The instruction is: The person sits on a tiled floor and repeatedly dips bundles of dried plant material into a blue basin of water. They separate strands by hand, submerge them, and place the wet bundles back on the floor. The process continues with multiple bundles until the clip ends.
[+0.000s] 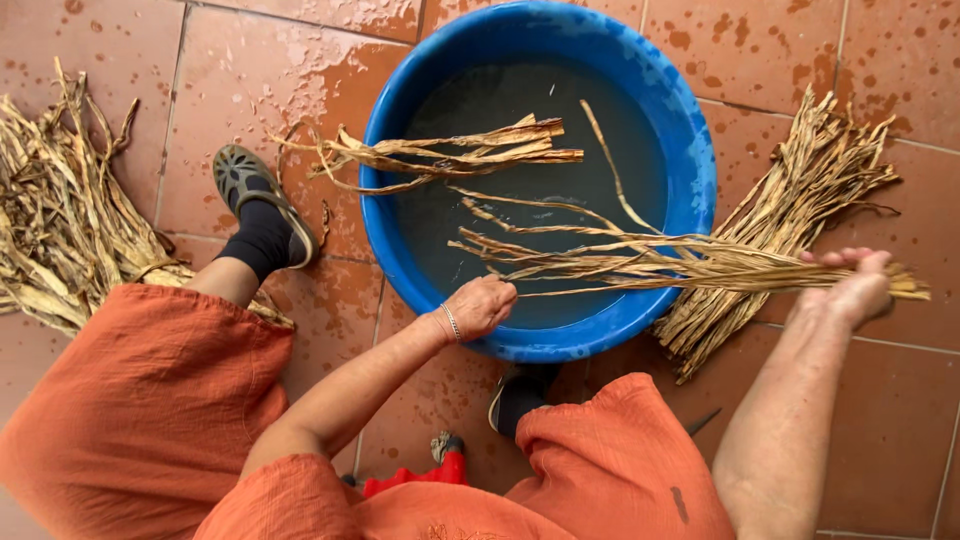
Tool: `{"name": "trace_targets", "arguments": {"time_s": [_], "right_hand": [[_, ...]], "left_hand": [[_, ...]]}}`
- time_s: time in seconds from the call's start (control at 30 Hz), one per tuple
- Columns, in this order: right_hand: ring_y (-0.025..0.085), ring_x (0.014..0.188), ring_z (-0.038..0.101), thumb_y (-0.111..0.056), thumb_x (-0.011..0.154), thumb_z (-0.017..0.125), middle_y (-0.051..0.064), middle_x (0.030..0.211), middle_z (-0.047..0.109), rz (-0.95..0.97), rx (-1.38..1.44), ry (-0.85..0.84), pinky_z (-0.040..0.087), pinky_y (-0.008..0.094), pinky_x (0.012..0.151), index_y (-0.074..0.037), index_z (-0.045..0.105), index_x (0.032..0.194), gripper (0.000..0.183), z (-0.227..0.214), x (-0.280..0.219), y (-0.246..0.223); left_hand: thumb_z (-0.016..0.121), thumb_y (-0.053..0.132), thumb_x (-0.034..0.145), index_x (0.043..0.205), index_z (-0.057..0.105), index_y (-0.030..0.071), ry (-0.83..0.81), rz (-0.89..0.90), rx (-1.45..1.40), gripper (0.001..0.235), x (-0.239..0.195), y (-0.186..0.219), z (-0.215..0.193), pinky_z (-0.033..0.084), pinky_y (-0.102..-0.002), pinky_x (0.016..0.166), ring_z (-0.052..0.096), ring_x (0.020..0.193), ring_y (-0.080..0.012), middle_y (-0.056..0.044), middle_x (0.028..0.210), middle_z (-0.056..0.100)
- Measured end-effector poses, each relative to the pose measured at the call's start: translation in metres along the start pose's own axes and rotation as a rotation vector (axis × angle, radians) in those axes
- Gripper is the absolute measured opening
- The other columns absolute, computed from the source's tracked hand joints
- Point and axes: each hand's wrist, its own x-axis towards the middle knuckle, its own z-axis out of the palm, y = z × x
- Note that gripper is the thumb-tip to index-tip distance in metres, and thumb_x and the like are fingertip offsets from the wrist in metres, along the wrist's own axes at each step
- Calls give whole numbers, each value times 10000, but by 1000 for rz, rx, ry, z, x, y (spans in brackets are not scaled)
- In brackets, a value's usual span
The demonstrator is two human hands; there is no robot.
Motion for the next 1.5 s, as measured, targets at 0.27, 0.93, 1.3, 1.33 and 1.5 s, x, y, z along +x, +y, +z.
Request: {"name": "trace_targets", "arguments": {"time_s": [0.27,0.93,1.3,1.33,1.5], "right_hand": [[106,507,428,-414,1119,605,-19,654,445,-244,74,-82,481,353,506,-94,544,938,373,-4,17,-12],[96,518,527,-195,1003,683,23,664,589,316,-575,-738,484,290,496,3,713,981,201,83,-192,89],[94,596,577,-277,1014,587,168,1037,782,641,-405,-961,528,273,584,34,642,1239,388,86,-212,107],[95,602,579,-286,1024,585,172,1053,776,635,-364,-958,528,266,594,33,630,1267,404,88,-215,107],[86,610,590,-302,1017,598,144,1069,756,560,-188,-856,554,286,587,-39,618,1301,387,91,-219,97]], "left_hand": [[627,246,897,972,675,178,-179,-267,456,112,-7,-49,-26,434,-560,788,603,1012,-289,-45,946,705],[625,169,871,934,755,104,32,-406,858,158,93,-130,-59,364,-560,1019,562,1126,-308,-134,1036,695],[634,179,998,1091,716,78,220,-467,-463,160,52,4,-60,555,-290,596,681,676,-125,-39,764,721],[639,168,997,1091,715,74,212,-474,-490,152,49,11,-54,551,-280,596,673,676,-111,-33,761,718],[652,155,1004,1099,718,53,190,-536,-541,154,41,30,-23,542,-282,605,656,675,-126,-66,749,711]]}}
